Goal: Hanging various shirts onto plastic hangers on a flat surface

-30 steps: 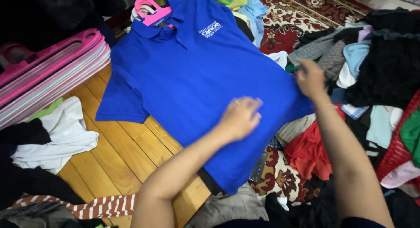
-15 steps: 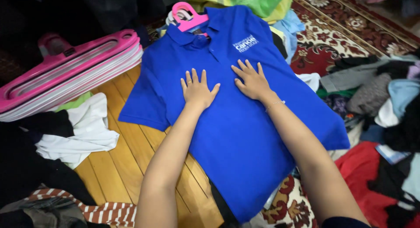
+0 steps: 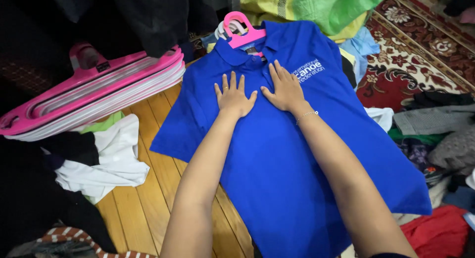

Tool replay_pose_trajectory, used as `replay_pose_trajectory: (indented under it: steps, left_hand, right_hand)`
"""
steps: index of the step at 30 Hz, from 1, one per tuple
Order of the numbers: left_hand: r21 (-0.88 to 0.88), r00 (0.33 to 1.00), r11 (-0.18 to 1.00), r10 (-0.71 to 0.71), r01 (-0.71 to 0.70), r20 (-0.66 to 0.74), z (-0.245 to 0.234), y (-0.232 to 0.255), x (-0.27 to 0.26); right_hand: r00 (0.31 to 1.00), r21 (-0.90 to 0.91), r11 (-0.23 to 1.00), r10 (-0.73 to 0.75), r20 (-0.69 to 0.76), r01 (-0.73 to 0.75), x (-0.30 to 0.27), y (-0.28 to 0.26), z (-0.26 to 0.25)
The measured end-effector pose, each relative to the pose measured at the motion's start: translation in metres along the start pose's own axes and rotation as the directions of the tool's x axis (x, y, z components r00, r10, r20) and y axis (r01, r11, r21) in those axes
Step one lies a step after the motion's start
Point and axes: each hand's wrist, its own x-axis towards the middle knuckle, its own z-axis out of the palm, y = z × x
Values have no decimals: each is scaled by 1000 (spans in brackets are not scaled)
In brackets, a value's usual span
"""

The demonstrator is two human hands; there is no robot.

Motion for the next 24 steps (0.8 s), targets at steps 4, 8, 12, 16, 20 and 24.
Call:
replay_pose_trajectory:
  steps: [4,8,12,16,20,24]
  left_hand:
    - [11,1000,1000,9,-9,-23,-3,0,8]
    - [-2,999,999,37,-37,-40,-4,-5,11]
    - [-22,996,998,65,-66,-65,-6,-6,10]
    - [-39,981,991,119,-127,-155,18,-21,19]
    - [-6,915,963,254,-269,-314,47,-55,20]
    - [188,414,879,383,-439,-826,38,-111,-12]
  right_hand:
    - [998,17,1000,0,62,-1,30,3,5]
    - [996,30,999,30,88,-32,54,4,10]
    - [993,21,997,67,97,-69,66,14,21]
    - [996,47,997,56,70,-60,58,10,17]
    - [998,39,998,47,-36,-46,52,10,19]
    - [980,16,998,62,-191,-60,52,16,44]
